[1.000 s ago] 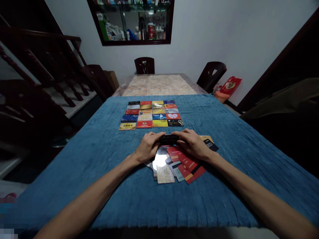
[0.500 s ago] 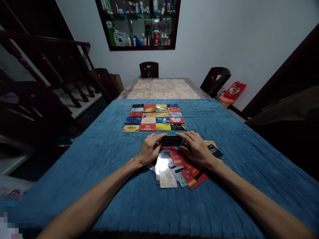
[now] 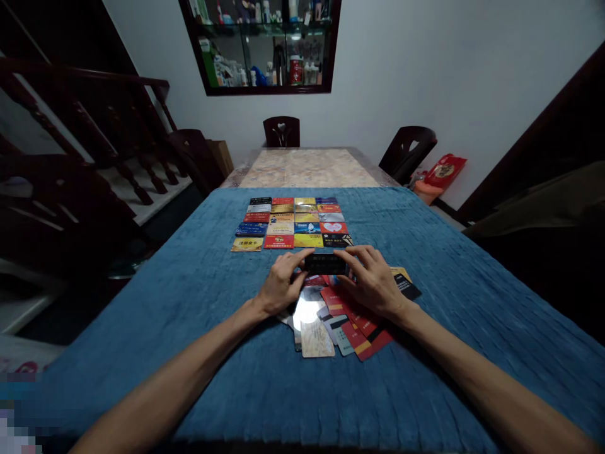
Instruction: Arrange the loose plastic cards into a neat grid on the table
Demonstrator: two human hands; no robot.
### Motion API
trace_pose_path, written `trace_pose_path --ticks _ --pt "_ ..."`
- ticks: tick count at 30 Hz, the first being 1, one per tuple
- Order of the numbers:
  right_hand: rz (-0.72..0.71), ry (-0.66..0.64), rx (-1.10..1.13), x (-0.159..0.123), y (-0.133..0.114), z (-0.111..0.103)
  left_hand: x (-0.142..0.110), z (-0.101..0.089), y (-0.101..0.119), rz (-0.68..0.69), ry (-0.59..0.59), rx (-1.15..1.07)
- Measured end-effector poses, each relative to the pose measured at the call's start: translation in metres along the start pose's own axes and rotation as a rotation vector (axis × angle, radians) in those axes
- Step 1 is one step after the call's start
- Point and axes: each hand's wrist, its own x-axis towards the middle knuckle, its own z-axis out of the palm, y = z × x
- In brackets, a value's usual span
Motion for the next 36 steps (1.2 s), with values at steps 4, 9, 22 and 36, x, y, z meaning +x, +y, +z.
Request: trace_pose_path --ticks 4,9,22,36 --pt "0.021 0.026 0.014 0.000 -0.001 -0.002 0.000 0.000 0.001 0.034 -0.048 0.092" --pt "-0.024 0.047 0.028 0.001 -0.004 -0.003 -0.001 0.000 0.000 0.019 -0.062 0.143" --pt "-0.045 0.033 0.048 0.001 0.005 0.000 0.015 -0.012 -0.006 0.225 -0.196 0.388" --pt "-0.115 -0.080 0.037 0.050 0.022 0.011 0.041 -0.043 -0.028 0.192 -0.243 0.491"
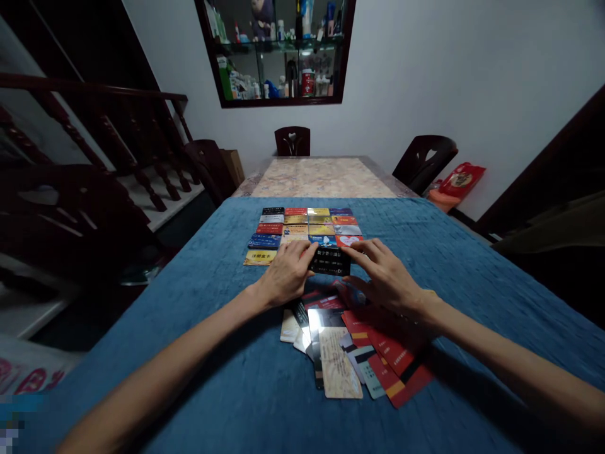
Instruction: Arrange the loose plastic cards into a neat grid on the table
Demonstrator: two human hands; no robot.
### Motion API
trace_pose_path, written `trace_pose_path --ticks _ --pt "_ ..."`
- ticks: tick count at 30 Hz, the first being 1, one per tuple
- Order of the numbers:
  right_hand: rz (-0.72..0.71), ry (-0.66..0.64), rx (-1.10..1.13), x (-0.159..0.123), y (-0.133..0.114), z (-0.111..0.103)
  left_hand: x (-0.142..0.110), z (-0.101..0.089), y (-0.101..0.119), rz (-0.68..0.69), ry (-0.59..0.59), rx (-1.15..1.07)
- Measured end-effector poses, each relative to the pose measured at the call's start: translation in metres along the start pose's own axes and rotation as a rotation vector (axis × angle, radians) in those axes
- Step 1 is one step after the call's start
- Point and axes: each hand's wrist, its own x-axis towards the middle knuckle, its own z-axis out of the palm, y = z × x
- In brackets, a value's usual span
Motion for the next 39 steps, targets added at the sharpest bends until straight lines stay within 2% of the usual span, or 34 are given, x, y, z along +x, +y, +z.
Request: trace_pose_path --ticks 8,19,25,36,39 --pt "-0.028 -0.068 0.055 0.047 0.020 0.020 0.013 -0.010 -0.035 -0.100 -0.064 0.003" --pt "-0.080 -0.234 -0.036 0.117 0.052 0.066 0.032 -0.014 -0.093 -0.190 -0.223 0.242" --pt "-0.088 -0.279 -0.018 0.145 0.068 0.094 0.037 -0.007 -0.125 -0.236 -0.272 0.293" --pt "0.066 -0.371 0.029 0.199 0.087 0.138 0.055 0.016 -0.201 -0.392 -0.227 0.007" --pt "0.108 -0.385 0.045 0.211 0.091 0.154 0.058 0.025 -0.221 -0.446 -0.233 -0.006"
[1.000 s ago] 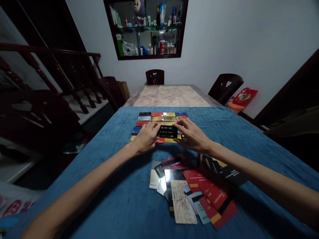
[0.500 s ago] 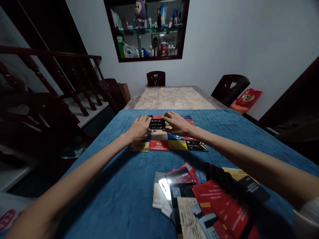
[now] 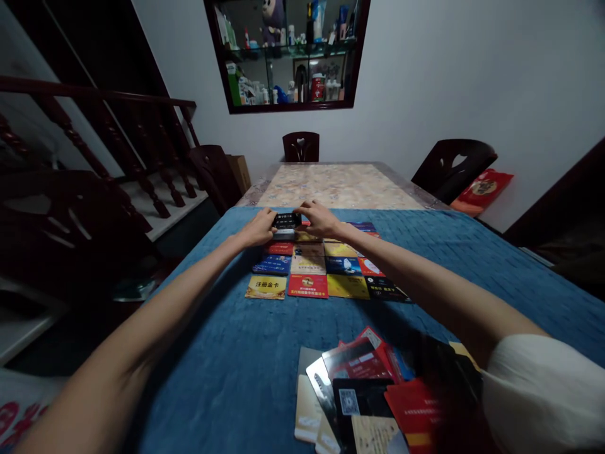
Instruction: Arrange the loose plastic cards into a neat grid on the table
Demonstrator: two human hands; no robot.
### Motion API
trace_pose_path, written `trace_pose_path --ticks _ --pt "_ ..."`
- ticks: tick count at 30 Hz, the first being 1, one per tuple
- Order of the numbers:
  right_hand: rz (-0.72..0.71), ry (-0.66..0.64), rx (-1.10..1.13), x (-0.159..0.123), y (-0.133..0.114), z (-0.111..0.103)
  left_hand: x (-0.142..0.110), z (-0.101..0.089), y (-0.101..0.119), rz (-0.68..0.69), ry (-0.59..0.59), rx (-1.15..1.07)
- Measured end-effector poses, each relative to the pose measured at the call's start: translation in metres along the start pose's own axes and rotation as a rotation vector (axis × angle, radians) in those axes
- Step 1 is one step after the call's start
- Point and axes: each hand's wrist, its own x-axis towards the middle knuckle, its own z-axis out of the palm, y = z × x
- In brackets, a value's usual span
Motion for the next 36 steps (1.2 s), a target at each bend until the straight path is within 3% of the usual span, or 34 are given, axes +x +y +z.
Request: trace_pose_path --ticks 7,15,25,36 --pt "0.090 -0.064 0.046 0.035 0.014 0.029 0.029 0.014 -0.023 -0.098 -0.051 0.035" --pt "0.178 -0.122 0.057 0.057 0.024 0.053 0.054 0.026 -0.036 -0.169 -0.134 0.073" --pt "0.255 -0.216 0.113 0.065 0.021 0.056 0.068 0.027 -0.045 -0.200 -0.275 0.040" --pt "0.296 -0.268 0.144 0.065 0.023 0.053 0.067 0.029 -0.051 -0.187 -0.239 -0.056"
